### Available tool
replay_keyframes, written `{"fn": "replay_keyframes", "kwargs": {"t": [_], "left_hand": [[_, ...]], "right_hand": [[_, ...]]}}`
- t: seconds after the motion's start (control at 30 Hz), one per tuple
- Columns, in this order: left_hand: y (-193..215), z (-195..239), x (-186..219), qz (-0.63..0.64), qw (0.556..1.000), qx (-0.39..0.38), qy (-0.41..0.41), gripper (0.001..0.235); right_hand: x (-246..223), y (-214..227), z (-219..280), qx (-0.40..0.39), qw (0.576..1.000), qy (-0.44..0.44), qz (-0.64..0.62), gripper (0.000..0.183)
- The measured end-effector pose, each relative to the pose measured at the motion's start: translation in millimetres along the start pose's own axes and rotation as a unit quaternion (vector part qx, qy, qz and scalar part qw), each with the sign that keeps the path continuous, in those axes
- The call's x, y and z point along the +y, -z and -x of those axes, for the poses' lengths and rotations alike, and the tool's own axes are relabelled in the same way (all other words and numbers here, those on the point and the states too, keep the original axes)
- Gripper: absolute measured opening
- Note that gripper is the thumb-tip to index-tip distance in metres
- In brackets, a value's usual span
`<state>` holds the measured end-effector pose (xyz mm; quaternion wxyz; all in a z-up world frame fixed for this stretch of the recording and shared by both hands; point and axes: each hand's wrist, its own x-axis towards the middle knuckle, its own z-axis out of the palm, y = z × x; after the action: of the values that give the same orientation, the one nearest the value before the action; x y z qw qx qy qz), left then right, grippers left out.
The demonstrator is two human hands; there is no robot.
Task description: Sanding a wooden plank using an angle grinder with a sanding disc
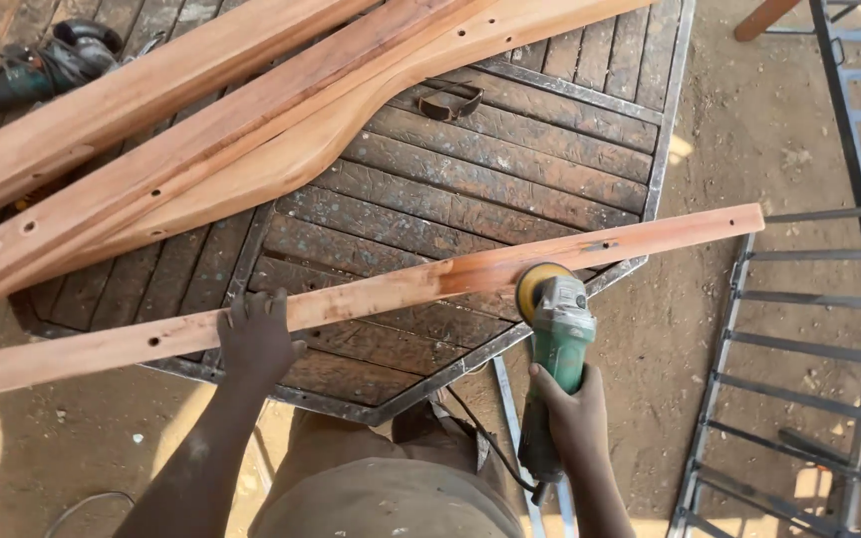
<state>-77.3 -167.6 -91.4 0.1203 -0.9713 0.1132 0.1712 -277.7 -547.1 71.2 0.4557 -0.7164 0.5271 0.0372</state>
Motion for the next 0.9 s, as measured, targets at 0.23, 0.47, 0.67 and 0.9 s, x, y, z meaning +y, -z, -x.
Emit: {"fn": "replay_keyframes", "kwargs": {"t": [0.23,0.47,0.67,0.9], "left_hand": [[39.6,-8.1,31.6,0.012,0.995,-0.096,0.031,0.045],[64.2,-17.3,90.4,0.183,0.978,-0.092,-0.036,0.075],[90.3,-19.7,143.6,0.253,0.964,-0.049,-0.069,0.061],[94.1,-6.8,141.4,0.249,0.965,-0.003,-0.077,0.050]], "right_hand": [[-37.8,31.8,-39.5,-0.008,0.997,0.046,-0.064,0.060],[-39.8,23.5,-82.4,-0.033,0.998,0.054,-0.005,0.063],[-35.9,25.2,-98.3,-0.028,0.996,0.057,0.057,0.066],[-51.2,26.9,-79.4,-0.017,0.994,0.065,0.089,0.068]]}}
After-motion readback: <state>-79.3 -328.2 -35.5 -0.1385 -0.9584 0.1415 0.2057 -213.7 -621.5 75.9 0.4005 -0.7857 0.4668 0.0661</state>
